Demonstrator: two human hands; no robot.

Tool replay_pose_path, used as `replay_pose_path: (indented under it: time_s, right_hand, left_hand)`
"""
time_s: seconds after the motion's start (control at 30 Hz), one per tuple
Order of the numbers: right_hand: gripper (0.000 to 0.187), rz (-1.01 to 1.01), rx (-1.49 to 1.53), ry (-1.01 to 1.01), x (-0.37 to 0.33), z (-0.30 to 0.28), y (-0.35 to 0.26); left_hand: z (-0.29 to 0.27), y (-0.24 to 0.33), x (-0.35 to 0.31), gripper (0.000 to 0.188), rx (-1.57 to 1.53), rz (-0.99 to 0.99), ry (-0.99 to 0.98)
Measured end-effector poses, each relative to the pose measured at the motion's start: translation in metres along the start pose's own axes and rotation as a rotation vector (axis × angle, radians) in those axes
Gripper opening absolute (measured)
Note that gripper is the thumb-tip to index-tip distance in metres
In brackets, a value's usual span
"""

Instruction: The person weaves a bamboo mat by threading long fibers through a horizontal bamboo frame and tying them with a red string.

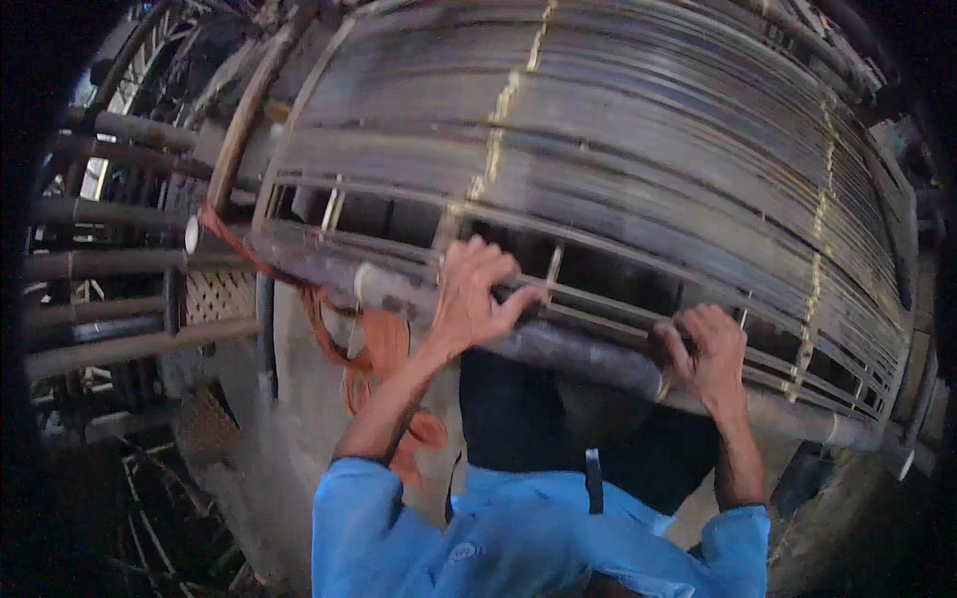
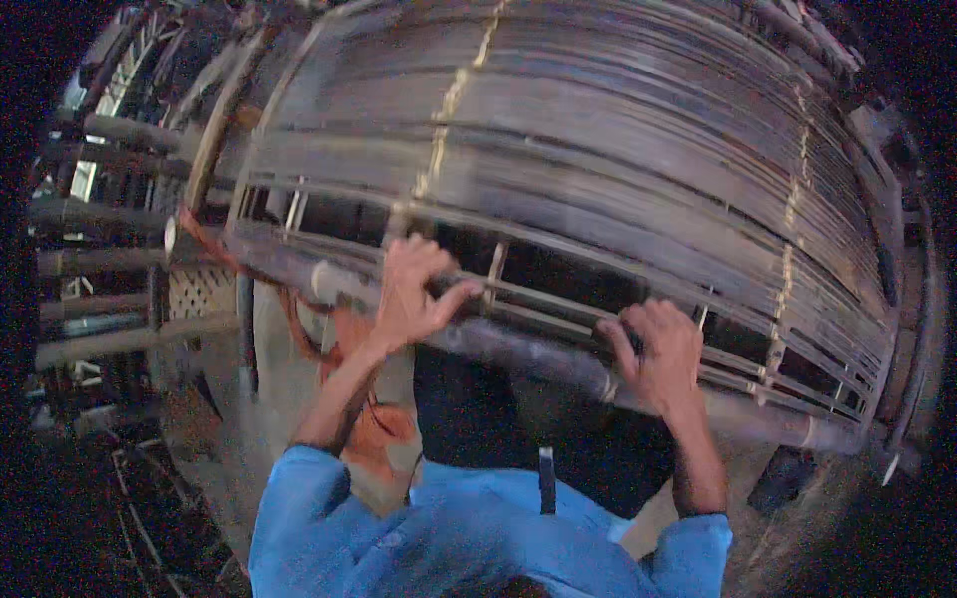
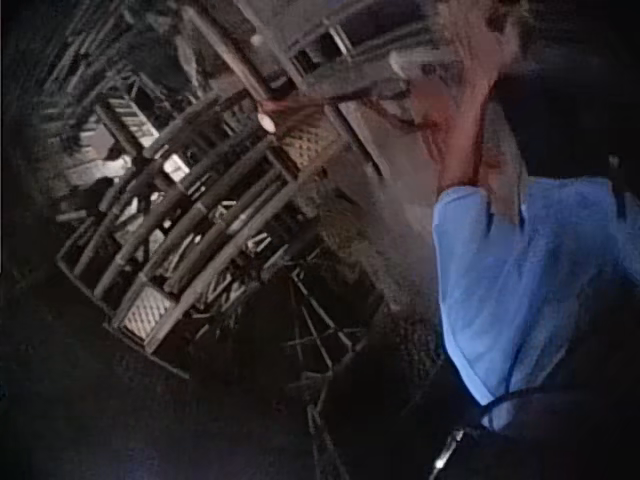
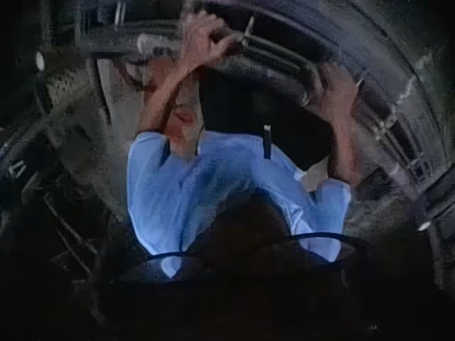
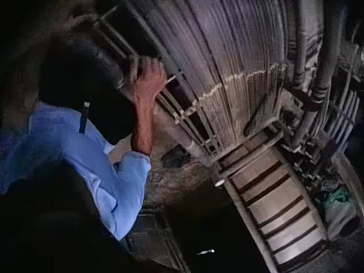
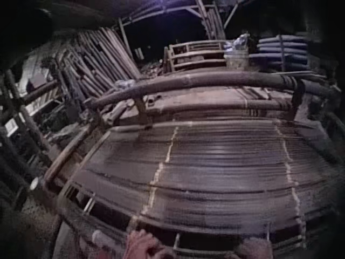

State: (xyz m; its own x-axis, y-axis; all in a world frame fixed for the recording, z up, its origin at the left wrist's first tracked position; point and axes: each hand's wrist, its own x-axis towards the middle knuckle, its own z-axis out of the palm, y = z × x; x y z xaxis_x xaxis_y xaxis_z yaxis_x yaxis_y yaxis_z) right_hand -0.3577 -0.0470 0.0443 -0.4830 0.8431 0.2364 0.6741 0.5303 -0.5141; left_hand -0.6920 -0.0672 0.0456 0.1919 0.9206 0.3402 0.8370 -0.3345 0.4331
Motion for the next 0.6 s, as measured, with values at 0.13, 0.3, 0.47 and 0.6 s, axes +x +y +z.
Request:
replay_pose_path:
  time_s: [0.13, 0.3, 0.47, 0.6]
  right_hand:
    - [0.027, 0.043, -0.116, 0.024, -0.005, 0.009, -0.011]
    - [0.029, 0.124, -0.169, -0.012, -0.012, 0.013, -0.009]
    - [0.031, 0.065, -0.073, 0.002, -0.007, -0.007, -0.003]
    - [0.033, 0.110, 0.064, -0.070, -0.010, -0.013, 0.013]
  left_hand:
    - [0.003, 0.000, -0.008, 0.041, 0.007, -0.011, 0.018]
    - [0.010, 0.008, 0.000, 0.038, -0.042, 0.082, 0.107]
    - [0.002, 0.002, -0.009, 0.034, 0.054, 0.104, -0.056]
    - [0.008, 0.008, -0.002, 0.034, 0.068, 0.086, -0.025]
